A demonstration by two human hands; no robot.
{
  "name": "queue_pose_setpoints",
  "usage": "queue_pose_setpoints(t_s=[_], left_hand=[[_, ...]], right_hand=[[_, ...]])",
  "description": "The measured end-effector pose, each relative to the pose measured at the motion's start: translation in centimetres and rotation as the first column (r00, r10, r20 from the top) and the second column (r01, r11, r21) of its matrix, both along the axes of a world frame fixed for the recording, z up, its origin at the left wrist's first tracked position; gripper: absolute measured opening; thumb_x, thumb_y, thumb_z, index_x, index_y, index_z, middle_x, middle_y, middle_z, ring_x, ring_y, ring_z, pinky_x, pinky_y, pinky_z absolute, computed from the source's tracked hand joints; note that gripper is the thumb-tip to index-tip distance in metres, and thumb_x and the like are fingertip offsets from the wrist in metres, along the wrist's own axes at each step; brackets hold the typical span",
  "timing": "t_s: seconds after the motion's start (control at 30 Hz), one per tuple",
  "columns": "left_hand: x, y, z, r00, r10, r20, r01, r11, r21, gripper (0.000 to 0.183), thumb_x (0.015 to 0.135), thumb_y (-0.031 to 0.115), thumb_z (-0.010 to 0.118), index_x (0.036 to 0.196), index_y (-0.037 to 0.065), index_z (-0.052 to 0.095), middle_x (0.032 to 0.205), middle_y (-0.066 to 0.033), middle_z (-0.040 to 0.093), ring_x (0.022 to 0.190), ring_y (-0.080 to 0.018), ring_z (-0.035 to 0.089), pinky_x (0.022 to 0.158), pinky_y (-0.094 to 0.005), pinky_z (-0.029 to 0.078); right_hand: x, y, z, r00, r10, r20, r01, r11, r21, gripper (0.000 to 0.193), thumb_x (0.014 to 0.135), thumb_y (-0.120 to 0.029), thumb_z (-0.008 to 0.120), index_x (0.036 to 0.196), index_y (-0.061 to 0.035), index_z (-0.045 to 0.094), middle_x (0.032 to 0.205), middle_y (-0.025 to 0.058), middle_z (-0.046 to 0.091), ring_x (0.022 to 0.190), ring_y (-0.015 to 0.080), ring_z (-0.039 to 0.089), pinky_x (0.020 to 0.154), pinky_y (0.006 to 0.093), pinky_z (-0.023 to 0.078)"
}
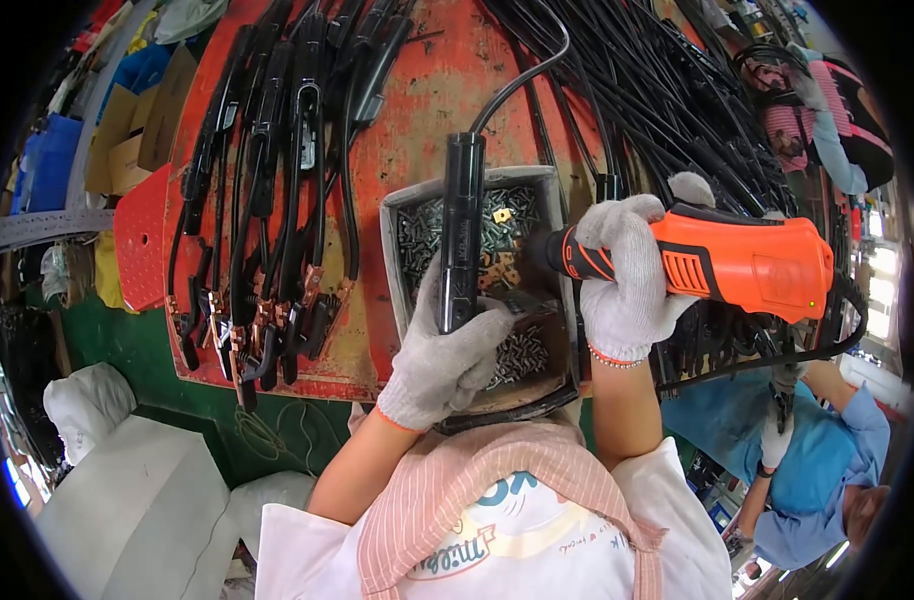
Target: The person fastens screws into electrical plug assemblies with an electric screwdriver.
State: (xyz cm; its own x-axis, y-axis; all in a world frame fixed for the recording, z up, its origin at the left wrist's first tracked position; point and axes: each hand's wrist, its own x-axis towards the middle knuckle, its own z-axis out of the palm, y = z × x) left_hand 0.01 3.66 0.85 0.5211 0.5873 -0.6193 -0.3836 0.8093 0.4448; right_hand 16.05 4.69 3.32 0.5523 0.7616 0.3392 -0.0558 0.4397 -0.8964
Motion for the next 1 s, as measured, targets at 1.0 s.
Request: queue_pose_setpoints(t_s=[1.0], left_hand=[[0.0,-0.7,-0.4,0.999,-0.039,0.000,0.039,0.999,0.032,0.041,0.090,0.003,0.061,0.126,0.012,0.043,0.064,0.0011,0.049,0.042,-0.0043,0.041,0.032,-0.0188,0.031]], right_hand=[[0.4,-3.4,5.0,0.896,0.105,-0.432,-0.004,0.973,0.229,0.027,0.092,-0.004,0.059,0.118,-0.0096,0.049,0.068,-0.0040,0.040,0.060,0.0073,0.037,0.063,0.0229,0.040]])
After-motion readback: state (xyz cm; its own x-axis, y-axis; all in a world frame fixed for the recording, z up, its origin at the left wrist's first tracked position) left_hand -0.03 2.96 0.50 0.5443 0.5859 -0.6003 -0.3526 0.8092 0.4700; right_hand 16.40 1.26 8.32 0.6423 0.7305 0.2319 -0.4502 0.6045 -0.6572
